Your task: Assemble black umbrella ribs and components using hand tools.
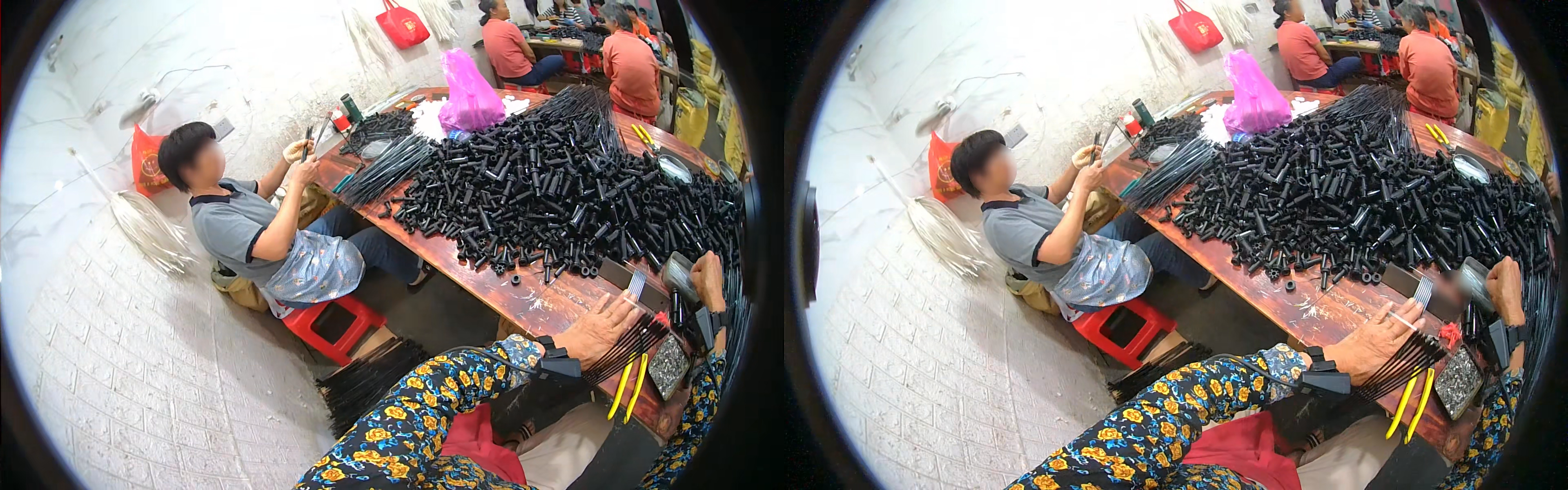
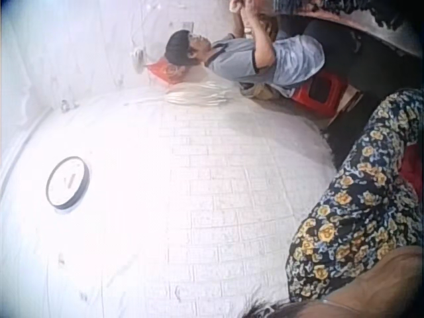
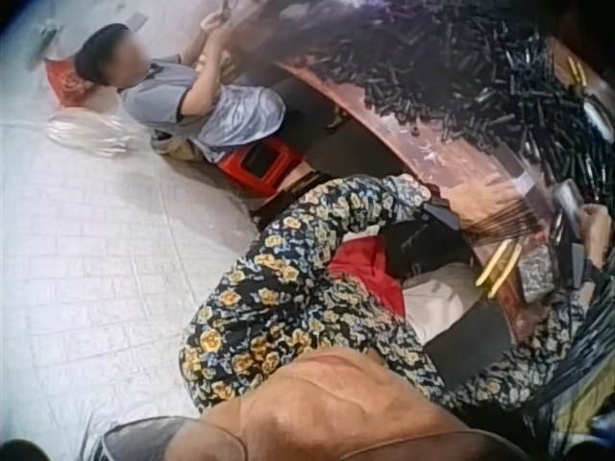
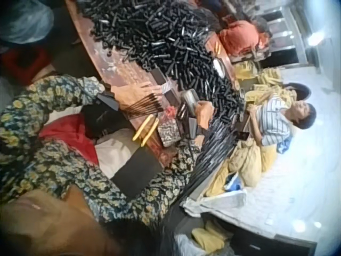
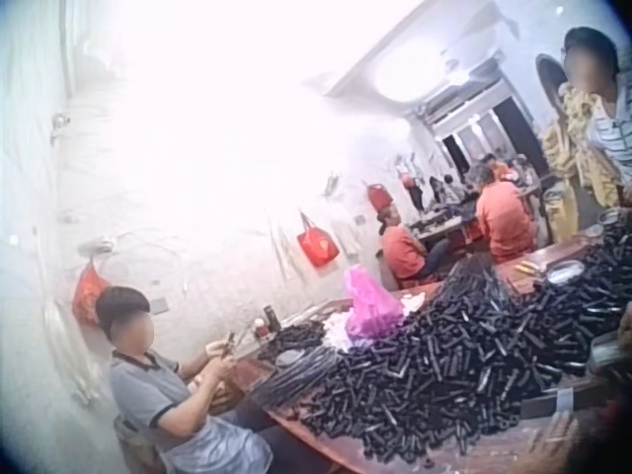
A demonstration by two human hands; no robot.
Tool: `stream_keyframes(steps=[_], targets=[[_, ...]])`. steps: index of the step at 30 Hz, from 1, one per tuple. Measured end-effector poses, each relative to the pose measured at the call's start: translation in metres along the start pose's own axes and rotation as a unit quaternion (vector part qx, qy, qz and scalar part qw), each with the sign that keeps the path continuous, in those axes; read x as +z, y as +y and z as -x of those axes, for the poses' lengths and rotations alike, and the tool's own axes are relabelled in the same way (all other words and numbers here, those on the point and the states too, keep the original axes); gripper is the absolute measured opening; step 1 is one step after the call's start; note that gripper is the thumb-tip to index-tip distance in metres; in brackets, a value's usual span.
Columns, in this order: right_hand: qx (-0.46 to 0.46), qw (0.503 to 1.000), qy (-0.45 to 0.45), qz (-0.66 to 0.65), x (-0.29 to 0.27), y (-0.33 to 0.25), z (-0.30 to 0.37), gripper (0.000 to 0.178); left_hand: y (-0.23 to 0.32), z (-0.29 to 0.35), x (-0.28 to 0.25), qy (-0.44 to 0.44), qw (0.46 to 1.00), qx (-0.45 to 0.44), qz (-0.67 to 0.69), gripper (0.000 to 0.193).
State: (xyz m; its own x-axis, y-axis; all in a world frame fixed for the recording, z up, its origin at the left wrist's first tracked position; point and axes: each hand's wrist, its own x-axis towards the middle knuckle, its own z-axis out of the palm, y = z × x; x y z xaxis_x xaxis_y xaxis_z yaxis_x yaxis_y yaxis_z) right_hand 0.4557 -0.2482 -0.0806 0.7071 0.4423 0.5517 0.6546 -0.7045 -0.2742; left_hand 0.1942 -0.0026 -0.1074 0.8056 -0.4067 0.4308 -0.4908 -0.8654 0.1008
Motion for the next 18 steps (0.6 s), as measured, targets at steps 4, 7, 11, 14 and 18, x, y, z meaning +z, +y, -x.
stream_keyframes(steps=[4, 7, 11, 14, 18], targets=[[-0.005, 0.998, -0.066, -0.013, 0.027, 0.041, 0.006, 0.009, 0.005, 0.003, -0.016, -0.038, 0.997, -0.031, 0.06, 0.069], [-0.067, 0.997, -0.026, 0.031, 0.042, 0.065, 0.007, 0.014, 0.007, 0.003, -0.02, -0.033, 0.993, -0.039, 0.108, 0.075], [-0.068, 0.995, 0.02, 0.066, 0.001, 0.076, 0.032, 0.007, 0.018, -0.02, -0.019, -0.039, 0.988, -0.012, 0.15, 0.077], [0.079, 0.977, -0.168, 0.109, -0.036, -0.042, 0.013, 0.015, 0.005, -0.01, -0.014, -0.033, 0.993, 0.009, 0.112, 0.074], [0.049, 0.978, -0.183, 0.083, -0.023, -0.075, -0.008, 0.016, -0.005, -0.003, -0.041, -0.08, 0.994, -0.036, 0.062, 0.071]])
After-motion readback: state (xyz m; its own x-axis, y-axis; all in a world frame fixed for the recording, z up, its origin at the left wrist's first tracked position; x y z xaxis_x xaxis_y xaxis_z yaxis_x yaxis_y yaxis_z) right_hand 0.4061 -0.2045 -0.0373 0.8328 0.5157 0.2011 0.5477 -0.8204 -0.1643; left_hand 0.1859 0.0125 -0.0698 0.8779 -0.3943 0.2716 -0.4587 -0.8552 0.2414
